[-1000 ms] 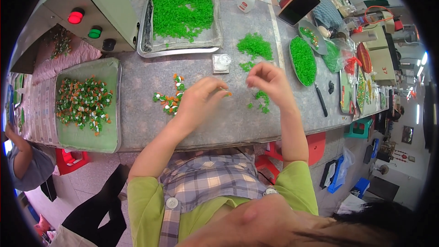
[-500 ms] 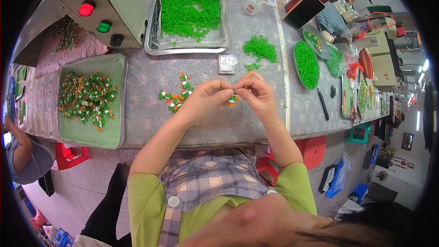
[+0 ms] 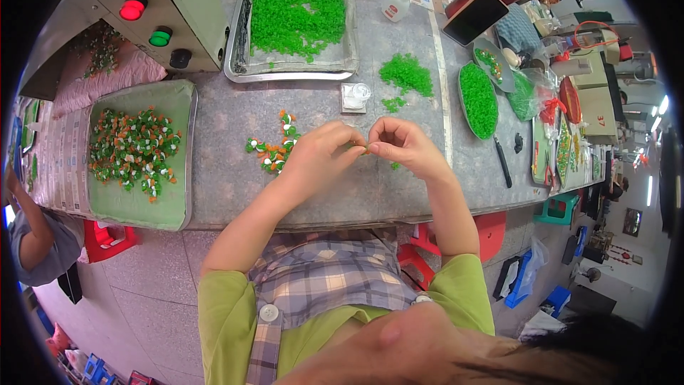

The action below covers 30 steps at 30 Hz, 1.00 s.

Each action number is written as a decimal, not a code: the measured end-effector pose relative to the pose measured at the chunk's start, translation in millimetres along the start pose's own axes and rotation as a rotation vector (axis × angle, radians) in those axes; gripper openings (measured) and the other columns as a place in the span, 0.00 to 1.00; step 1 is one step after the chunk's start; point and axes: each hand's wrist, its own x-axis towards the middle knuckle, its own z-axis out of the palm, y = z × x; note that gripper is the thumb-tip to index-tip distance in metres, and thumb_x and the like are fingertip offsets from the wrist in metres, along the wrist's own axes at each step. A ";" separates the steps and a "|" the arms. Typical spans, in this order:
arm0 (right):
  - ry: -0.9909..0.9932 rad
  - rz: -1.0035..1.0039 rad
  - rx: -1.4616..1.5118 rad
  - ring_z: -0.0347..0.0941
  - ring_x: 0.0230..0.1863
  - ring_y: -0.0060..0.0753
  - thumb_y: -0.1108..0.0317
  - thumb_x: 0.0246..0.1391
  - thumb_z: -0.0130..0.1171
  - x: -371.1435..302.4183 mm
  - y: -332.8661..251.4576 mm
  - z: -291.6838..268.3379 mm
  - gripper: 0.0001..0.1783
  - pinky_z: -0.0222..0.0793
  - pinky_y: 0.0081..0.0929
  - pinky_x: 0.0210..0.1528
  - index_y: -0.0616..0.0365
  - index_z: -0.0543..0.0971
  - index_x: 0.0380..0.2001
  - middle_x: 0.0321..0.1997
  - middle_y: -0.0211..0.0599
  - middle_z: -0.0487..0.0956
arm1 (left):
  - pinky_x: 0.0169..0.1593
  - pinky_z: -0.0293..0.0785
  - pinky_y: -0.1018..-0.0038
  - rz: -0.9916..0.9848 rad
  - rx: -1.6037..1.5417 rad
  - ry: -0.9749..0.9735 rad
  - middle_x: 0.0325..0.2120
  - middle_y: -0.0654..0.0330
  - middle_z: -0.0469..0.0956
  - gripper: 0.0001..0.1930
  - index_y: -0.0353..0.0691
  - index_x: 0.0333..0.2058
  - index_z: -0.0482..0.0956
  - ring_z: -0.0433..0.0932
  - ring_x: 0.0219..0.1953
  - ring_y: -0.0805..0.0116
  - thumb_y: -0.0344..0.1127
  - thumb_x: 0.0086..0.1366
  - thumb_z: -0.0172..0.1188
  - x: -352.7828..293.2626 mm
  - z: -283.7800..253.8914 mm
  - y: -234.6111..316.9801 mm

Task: The person assembles small plastic Christmas tree-shaped figurines by attaching star-shaped components to them by hand.

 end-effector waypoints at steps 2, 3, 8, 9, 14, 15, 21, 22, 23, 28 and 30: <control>0.033 -0.053 0.062 0.60 0.24 0.09 0.67 0.48 0.56 7.4 3.8 -7.2 0.06 0.54 0.10 0.24 0.55 0.70 0.25 0.23 0.19 0.68 | 0.33 0.68 0.74 -0.075 -0.136 0.036 0.25 0.61 0.72 0.09 0.39 0.34 0.74 0.72 0.29 0.69 0.32 0.53 0.57 0.1 2.0 -1.6; 0.064 -0.108 0.125 0.59 0.23 0.10 0.67 0.49 0.55 11.7 5.8 -10.7 0.06 0.54 0.11 0.24 0.55 0.70 0.25 0.22 0.19 0.67 | 0.33 0.67 0.77 -0.150 -0.269 0.072 0.24 0.64 0.72 0.11 0.40 0.37 0.74 0.71 0.28 0.73 0.32 0.53 0.57 0.4 2.7 -2.6; 0.244 -0.081 0.432 0.59 0.21 0.13 0.68 0.51 0.53 33.8 17.3 -14.7 0.05 0.54 0.12 0.24 0.53 0.68 0.27 0.20 0.21 0.66 | 0.32 0.60 0.87 -0.218 -0.644 0.054 0.24 0.73 0.68 0.15 0.43 0.44 0.71 0.63 0.27 0.86 0.33 0.57 0.56 4.3 -4.5 -15.2; 0.240 -0.084 0.469 0.59 0.21 0.12 0.67 0.51 0.52 37.2 20.4 -12.3 0.05 0.54 0.12 0.23 0.53 0.68 0.26 0.20 0.21 0.65 | 0.32 0.61 0.87 -0.260 -0.722 0.067 0.25 0.72 0.69 0.15 0.43 0.44 0.71 0.64 0.27 0.86 0.34 0.58 0.55 4.2 -7.8 -11.0; 0.298 -0.109 0.517 0.58 0.20 0.13 0.67 0.51 0.52 44.4 22.6 -8.5 0.05 0.54 0.12 0.22 0.53 0.67 0.27 0.19 0.21 0.64 | 0.32 0.64 0.85 -0.377 -0.948 0.127 0.27 0.69 0.71 0.16 0.41 0.47 0.68 0.67 0.26 0.84 0.36 0.59 0.53 5.4 -13.1 -3.1; 0.306 -0.100 0.520 0.58 0.20 0.13 0.68 0.51 0.52 45.2 23.2 -9.0 0.05 0.54 0.12 0.22 0.53 0.67 0.27 0.19 0.21 0.64 | 0.32 0.65 0.85 -0.372 -0.990 0.106 0.27 0.67 0.72 0.16 0.42 0.47 0.69 0.68 0.27 0.83 0.37 0.60 0.53 4.6 -13.7 -5.5; 0.307 -0.088 0.513 0.58 0.20 0.12 0.68 0.51 0.52 47.2 25.4 -10.5 0.05 0.54 0.12 0.22 0.53 0.67 0.27 0.19 0.21 0.64 | 0.33 0.68 0.83 -0.370 -1.007 0.084 0.28 0.65 0.73 0.16 0.42 0.47 0.69 0.70 0.27 0.80 0.36 0.60 0.52 4.1 -13.2 -6.3; 0.301 -0.087 0.509 0.59 0.20 0.12 0.68 0.51 0.52 47.4 25.4 -10.6 0.05 0.54 0.12 0.22 0.53 0.67 0.27 0.19 0.20 0.64 | 0.33 0.69 0.83 -0.372 -0.999 0.089 0.29 0.65 0.73 0.16 0.42 0.47 0.69 0.70 0.27 0.80 0.36 0.60 0.52 4.1 -13.0 -6.5; 0.300 -0.088 0.508 0.59 0.20 0.12 0.68 0.51 0.52 47.5 25.0 -10.4 0.05 0.54 0.12 0.22 0.53 0.67 0.27 0.19 0.20 0.64 | 0.33 0.69 0.83 -0.371 -0.999 0.090 0.29 0.65 0.73 0.16 0.42 0.47 0.69 0.70 0.27 0.80 0.36 0.60 0.52 4.1 -13.2 -6.0; 0.325 -0.098 0.494 0.58 0.20 0.12 0.68 0.51 0.53 46.4 26.8 -11.7 0.05 0.54 0.12 0.22 0.53 0.67 0.27 0.18 0.20 0.64 | 0.38 0.72 0.80 -0.372 -1.025 0.082 0.34 0.62 0.71 0.20 0.38 0.50 0.65 0.74 0.33 0.76 0.32 0.58 0.54 5.8 -10.6 -0.7; 0.328 -0.115 0.490 0.59 0.20 0.12 0.68 0.51 0.53 45.0 24.7 -10.1 0.05 0.54 0.12 0.22 0.53 0.68 0.27 0.19 0.20 0.64 | 0.39 0.72 0.79 -0.372 -1.021 0.067 0.34 0.62 0.71 0.21 0.38 0.49 0.64 0.74 0.34 0.75 0.30 0.57 0.55 6.5 -11.2 -0.3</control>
